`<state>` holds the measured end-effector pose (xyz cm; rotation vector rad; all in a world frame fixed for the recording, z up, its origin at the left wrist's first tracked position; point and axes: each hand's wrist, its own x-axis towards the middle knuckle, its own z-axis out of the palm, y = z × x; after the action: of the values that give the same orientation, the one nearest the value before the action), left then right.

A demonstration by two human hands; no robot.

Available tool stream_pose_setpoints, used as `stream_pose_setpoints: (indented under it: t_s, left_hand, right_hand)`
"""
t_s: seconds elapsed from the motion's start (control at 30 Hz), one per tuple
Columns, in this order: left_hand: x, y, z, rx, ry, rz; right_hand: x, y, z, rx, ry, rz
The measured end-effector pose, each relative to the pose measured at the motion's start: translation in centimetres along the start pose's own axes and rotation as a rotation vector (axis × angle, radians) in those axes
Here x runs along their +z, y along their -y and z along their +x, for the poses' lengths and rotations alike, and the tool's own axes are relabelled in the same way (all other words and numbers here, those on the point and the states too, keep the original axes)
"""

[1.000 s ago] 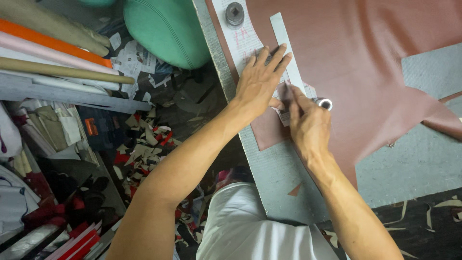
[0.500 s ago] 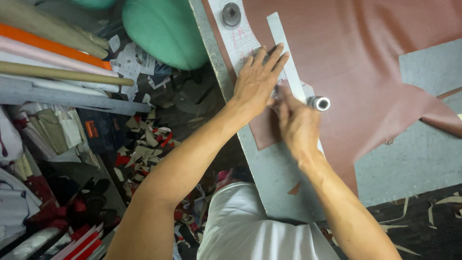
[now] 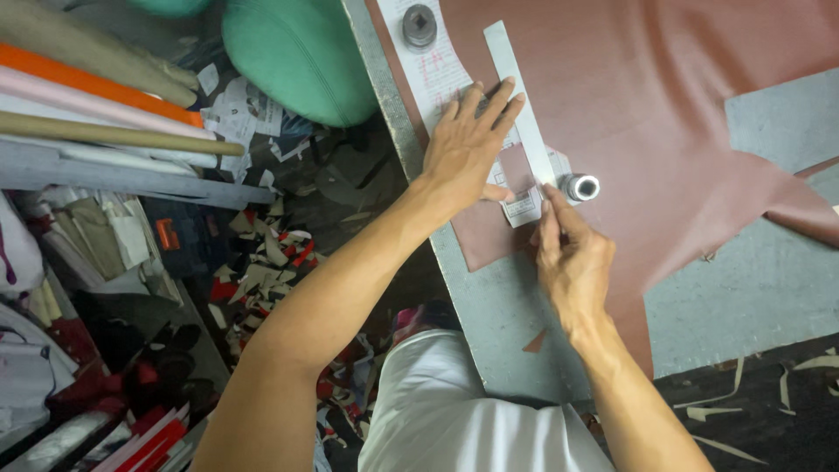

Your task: The person uses shears to cut a brown leather sheet along a paper template, then removes the template and weights. They place a cardboard pattern on the leather, secure it with weights, and cut around the pattern to produce a shaped leather piece.

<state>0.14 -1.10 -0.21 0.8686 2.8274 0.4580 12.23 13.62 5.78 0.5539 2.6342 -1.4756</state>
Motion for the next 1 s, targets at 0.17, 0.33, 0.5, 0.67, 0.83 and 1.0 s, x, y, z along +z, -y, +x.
stream_pose_setpoints:
  t_s: [0.17, 0.33, 0.5, 0.67, 0.83, 1.0]
  left_hand:
    - [-0.4, -0.4, 0.1, -0.013, 0.036, 0.031]
    - [-0.4, -0.6, 0.1, 0.001, 0.021, 0.021]
    - [-0.3, -0.5, 0.1, -0.006, 0.019, 0.036]
    - [-0.3, -0.6, 0.1, 0.008, 0.022, 0.042]
    - [-0.3, -0.6, -0.1, -0.003, 0.014, 0.045]
    - [-0.2, -0.5, 0.1, 0.013, 0.012, 0.065]
  right_hand:
    - [-0.3, -1.2, -0.5, -0.004, 0.004, -0.079]
    - [-0.4, -1.5, -0.3, 0.011, 0.007, -0.108]
    - [0.0, -1.6, -0.9, -0.070, 0.047, -0.167]
    - [-0.5, -1.8, -0.7, -0.138, 0.034, -0.174]
    - [0.0, -1.8, -0.9, -0.071, 0.030, -0.141]
    - [0.0, -2.1, -0.7, -0.211, 0.066, -0.184]
